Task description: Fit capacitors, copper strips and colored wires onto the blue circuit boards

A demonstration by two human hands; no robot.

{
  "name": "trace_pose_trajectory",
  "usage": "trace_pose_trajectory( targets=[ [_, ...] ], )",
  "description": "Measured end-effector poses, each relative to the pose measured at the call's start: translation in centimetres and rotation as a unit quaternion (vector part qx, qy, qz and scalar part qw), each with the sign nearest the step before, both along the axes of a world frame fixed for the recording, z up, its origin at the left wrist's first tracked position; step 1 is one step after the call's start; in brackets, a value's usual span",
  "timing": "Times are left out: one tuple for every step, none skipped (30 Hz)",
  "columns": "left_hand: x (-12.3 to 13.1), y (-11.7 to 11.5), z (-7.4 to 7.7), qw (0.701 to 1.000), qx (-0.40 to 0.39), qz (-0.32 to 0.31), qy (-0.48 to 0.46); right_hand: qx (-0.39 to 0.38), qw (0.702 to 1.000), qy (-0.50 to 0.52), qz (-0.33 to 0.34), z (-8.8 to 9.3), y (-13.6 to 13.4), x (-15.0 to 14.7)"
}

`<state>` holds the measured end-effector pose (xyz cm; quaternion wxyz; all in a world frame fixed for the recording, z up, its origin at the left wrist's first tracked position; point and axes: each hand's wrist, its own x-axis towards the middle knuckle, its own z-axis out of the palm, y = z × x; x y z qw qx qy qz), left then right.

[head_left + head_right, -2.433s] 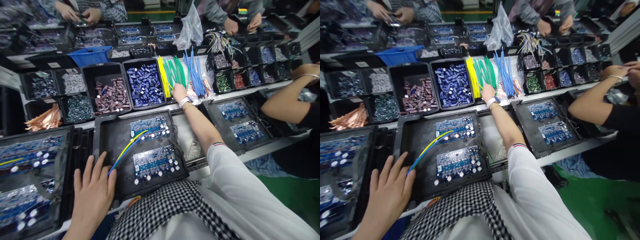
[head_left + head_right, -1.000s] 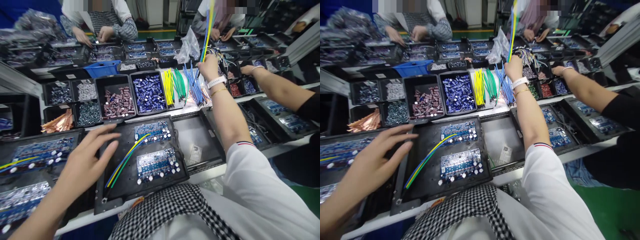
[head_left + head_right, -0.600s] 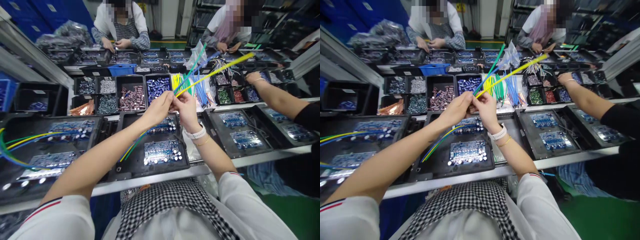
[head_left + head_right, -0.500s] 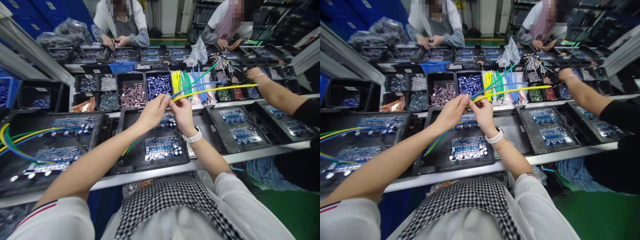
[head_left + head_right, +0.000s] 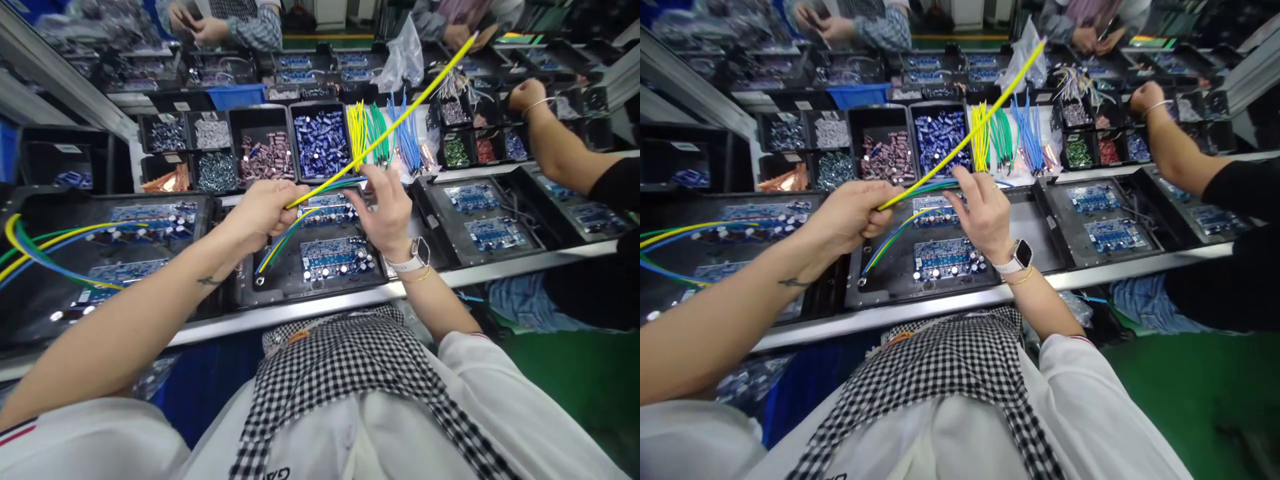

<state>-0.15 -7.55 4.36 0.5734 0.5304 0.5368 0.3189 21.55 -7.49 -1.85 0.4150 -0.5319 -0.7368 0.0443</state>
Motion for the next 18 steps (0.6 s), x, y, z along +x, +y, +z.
trace_pose_trajectory(
  targets=[
    [-0.2, 0.0, -0.1, 1.0, -0.016, -0.012, 0.0, -0.005, 0.999, -0.042, 0.006, -0.1, 0.0, 0.1],
    [-0.3, -0.1, -0.2, 0.999, -0.033, -0.022, 0.002, -0.009, 0.997, -0.072, 0.014, -0.2, 0.0, 0.2],
    [-0.5, -0.1, -0.2, 0.998, -0.05, -0.03, 0.006, -0.014, 0.995, -0.091, 0.022, -0.2, 0.0, 0.3],
    [-0.6, -0.1, -0.1, 0.997, -0.062, -0.035, 0.012, -0.019, 0.994, -0.102, 0.03, -0.1, 0.0, 0.4],
    [-0.8, 0.0, -0.1, 0.997, -0.068, -0.04, 0.017, -0.025, 0.993, -0.105, 0.038, 0.1, 0.0, 0.5],
    [-0.9, 0.1, 0.0, 0.996, -0.069, -0.043, 0.022, -0.033, 0.993, -0.106, 0.046, 0.5, 0.0, 0.6],
    [-1.1, 0.2, 0.1, 0.997, -0.064, -0.042, 0.029, -0.042, 0.992, -0.106, 0.056, 1.0, 0.0, 0.6],
    [-1.2, 0.3, 0.2, 0.997, -0.059, -0.04, 0.037, -0.052, 0.991, -0.106, 0.065, 1.5, 0.0, 0.5],
    [-1.4, 0.5, 0.2, 0.997, -0.05, -0.039, 0.047, -0.06, 0.99, -0.109, 0.073, 2.1, 0.0, 0.4],
    [-1.5, 0.7, 0.2, 0.997, -0.039, -0.034, 0.06, -0.065, 0.988, -0.116, 0.078, 2.7, 0.0, 0.1],
    [-1.6, 1.0, 0.1, 0.997, -0.021, -0.029, 0.074, -0.066, 0.986, -0.133, 0.078, 3.2, 0.0, -0.2],
    [-1.8, 1.3, 0.0, 0.996, 0.002, -0.025, 0.089, -0.067, 0.982, -0.16, 0.073, 3.5, -0.1, -0.6],
    [-1.9, 1.5, -0.2, 0.994, 0.03, -0.028, 0.102, -0.069, 0.977, -0.195, 0.061, 3.7, -0.1, -1.0],
    [-2.1, 1.8, -0.3, 0.991, 0.061, -0.034, 0.114, -0.076, 0.97, -0.228, 0.045, 3.7, -0.2, -1.3],
    [-2.3, 2.1, -0.5, 0.987, 0.09, -0.046, 0.125, -0.088, 0.963, -0.252, 0.028, 3.5, -0.3, -1.6],
    [-2.6, 2.3, -0.6, 0.982, 0.114, -0.063, 0.134, -0.103, 0.96, -0.261, 0.017, 3.3, -0.5, -1.7],
    [-2.9, 2.6, -0.7, 0.977, 0.129, -0.086, 0.144, -0.121, 0.959, -0.254, 0.018, 2.9, -0.7, -1.8],
    [-3.3, 2.9, -0.7, 0.972, 0.138, -0.108, 0.155, -0.143, 0.962, -0.232, 0.033, 2.5, -1.0, -1.8]
  ],
)
